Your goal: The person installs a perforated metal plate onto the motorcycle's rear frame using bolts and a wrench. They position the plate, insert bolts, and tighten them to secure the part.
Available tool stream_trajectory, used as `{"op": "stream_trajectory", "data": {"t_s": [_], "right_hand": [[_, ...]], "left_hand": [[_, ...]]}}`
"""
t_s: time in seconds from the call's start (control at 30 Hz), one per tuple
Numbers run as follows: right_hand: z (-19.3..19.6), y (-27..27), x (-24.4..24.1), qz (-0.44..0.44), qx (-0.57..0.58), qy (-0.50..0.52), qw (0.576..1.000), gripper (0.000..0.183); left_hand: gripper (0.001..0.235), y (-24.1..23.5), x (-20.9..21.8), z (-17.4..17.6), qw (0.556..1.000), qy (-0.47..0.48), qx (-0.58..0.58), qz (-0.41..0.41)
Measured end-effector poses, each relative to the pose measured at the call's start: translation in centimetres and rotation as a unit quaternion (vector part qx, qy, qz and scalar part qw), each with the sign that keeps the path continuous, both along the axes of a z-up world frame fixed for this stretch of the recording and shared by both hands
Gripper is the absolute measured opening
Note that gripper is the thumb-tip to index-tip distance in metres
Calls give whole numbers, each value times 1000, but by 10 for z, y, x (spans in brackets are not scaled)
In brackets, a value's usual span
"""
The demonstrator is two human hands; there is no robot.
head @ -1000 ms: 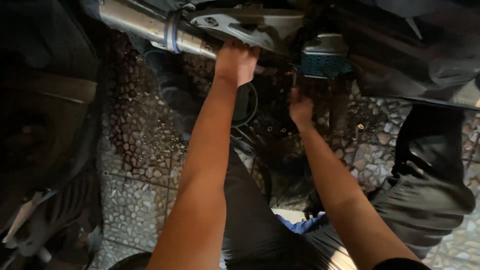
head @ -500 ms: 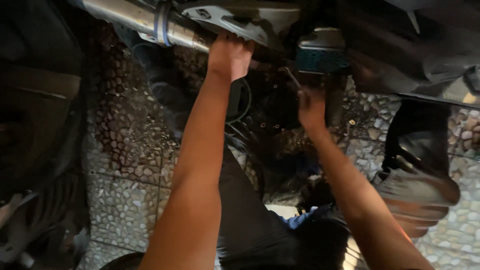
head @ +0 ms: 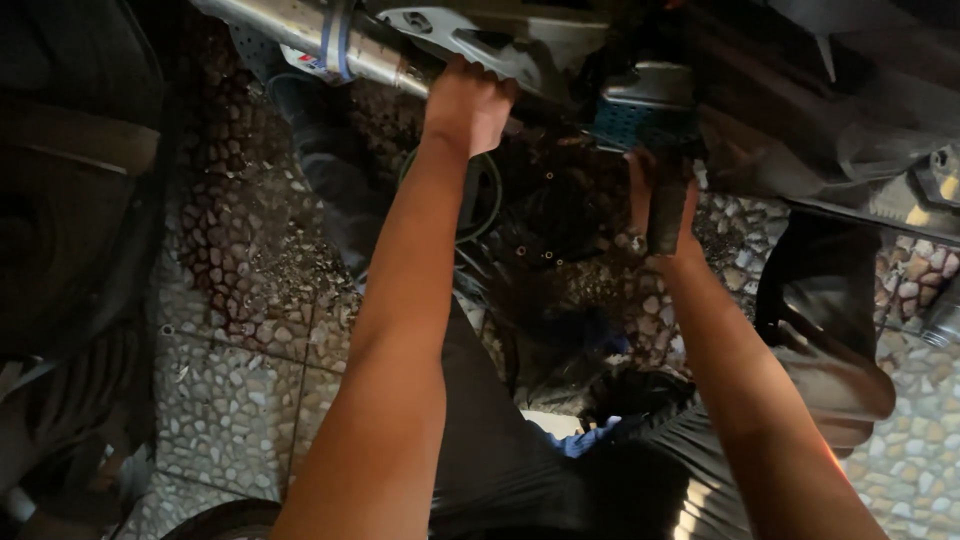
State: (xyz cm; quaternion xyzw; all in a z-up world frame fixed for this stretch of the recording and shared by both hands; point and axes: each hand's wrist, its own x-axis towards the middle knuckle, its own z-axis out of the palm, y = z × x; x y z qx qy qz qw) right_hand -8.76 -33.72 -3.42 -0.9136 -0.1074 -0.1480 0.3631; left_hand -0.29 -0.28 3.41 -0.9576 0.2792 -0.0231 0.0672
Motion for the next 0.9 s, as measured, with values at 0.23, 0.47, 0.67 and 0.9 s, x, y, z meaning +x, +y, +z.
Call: {"op": "stream_trajectory", "data": {"t_s": [0.23, 0.47, 0.67, 0.9], "right_hand": [[0, -3, 7, 23, -54, -31, 998, 16], [-42, -9, 16, -69, -324, -170, 928, 28], [-43, -7, 10, -76, -316, -187, 927, 27], [-72, 40, -14, -168, -63, 195, 964, 37]], "left_hand": [[33, 2, 2, -6, 1000, 3, -17, -4], [32, 3, 2, -10, 1000, -9, -17, -5], [36, 4, 6, -21, 998, -58, -22, -23], [33, 3, 4, -18, 999, -29, -44, -6]]}}
